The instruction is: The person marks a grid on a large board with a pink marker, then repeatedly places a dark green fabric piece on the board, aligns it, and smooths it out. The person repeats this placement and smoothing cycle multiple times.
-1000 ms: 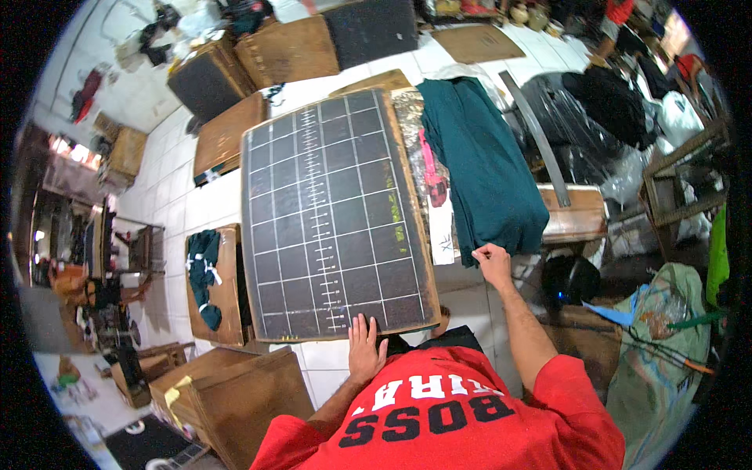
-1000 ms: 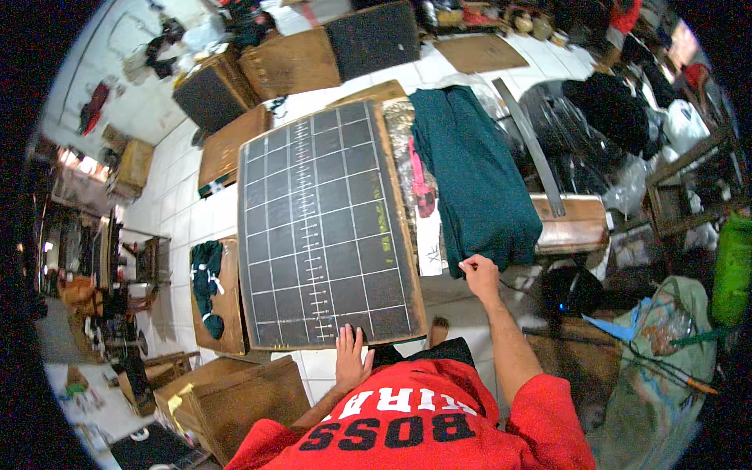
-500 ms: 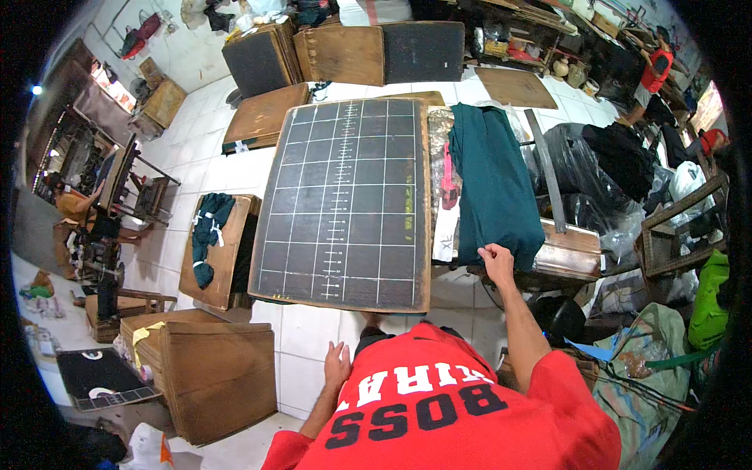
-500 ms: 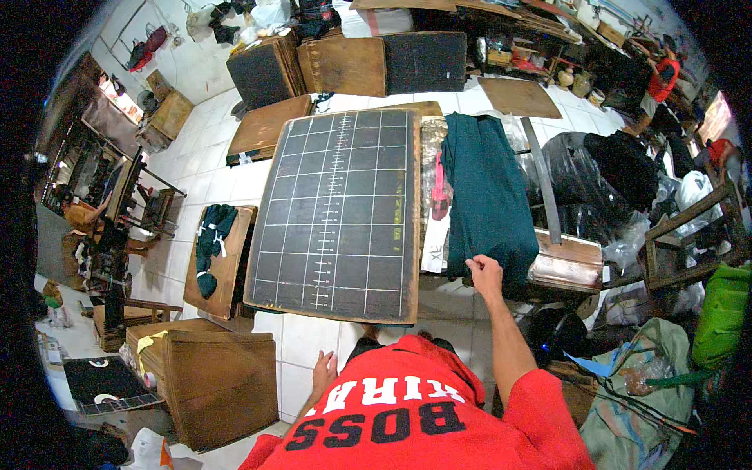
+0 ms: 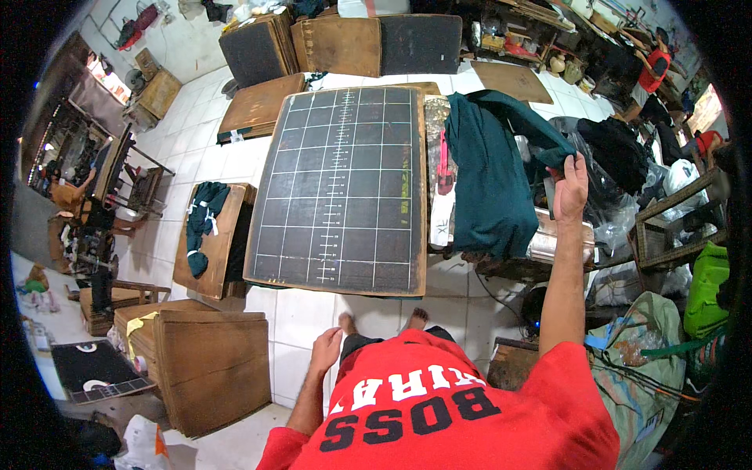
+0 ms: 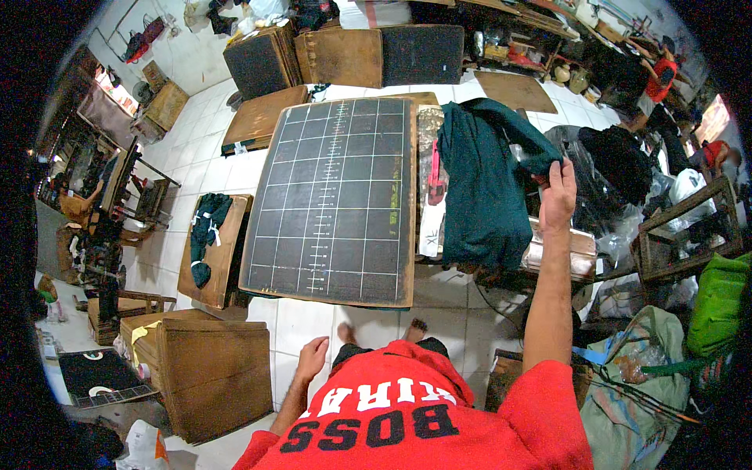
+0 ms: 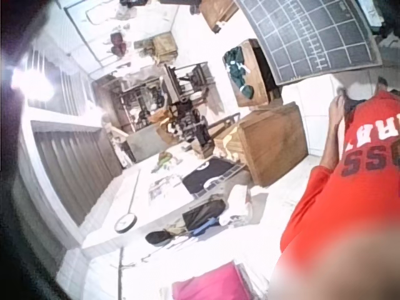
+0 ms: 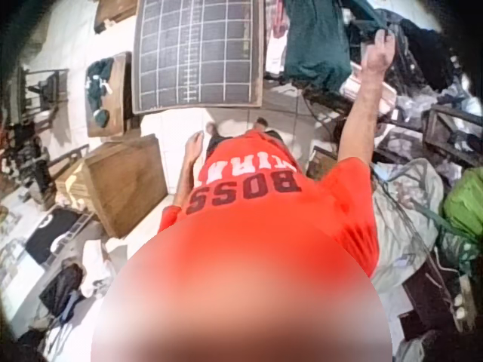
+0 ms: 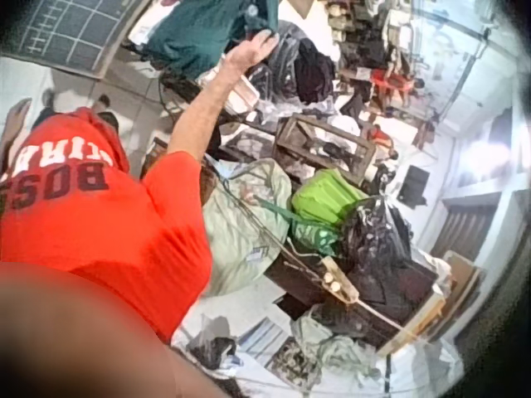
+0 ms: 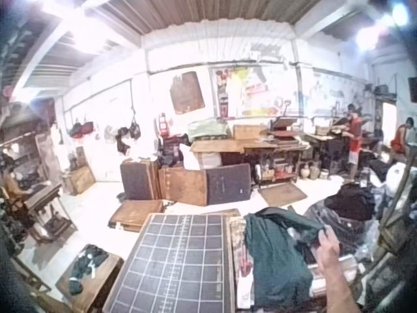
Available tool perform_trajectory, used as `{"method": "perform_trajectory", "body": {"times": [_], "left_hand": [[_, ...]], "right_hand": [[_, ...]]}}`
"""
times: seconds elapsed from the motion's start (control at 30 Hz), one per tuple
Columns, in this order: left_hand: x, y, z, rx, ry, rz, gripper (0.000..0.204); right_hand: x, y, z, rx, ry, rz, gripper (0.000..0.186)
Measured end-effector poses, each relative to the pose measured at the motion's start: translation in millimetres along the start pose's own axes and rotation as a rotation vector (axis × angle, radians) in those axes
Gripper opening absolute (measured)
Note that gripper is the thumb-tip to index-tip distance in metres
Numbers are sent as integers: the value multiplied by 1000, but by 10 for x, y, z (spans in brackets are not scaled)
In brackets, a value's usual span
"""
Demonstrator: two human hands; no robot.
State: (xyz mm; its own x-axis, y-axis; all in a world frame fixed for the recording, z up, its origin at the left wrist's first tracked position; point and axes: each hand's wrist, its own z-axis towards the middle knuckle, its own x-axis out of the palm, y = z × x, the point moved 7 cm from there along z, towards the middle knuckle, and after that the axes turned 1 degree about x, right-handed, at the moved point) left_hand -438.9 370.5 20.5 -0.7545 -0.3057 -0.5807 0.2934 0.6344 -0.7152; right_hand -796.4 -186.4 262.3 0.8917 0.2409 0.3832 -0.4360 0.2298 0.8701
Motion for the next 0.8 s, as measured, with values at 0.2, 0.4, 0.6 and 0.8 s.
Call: {"method": "perform_trajectory", "body": {"times": [0.2, 0.4, 0.6, 0.8], "left_hand": [[-279, -1191, -12, 198, 131, -136, 38], [-1283, -2207, -874, 743, 112, -387, 54], [-1991, -1541, -1318, 651, 14, -248, 26], [-2474, -261, -1515, 249, -141, -700, 15]], "right_hand": [[1224, 760, -1305, -46, 43, -407, 15], [2780, 600, -3110, 239, 386, -267, 29], [3938, 226, -4208, 483, 727, -237, 32], [4419, 55, -4993, 567, 1160, -419, 31]]}}
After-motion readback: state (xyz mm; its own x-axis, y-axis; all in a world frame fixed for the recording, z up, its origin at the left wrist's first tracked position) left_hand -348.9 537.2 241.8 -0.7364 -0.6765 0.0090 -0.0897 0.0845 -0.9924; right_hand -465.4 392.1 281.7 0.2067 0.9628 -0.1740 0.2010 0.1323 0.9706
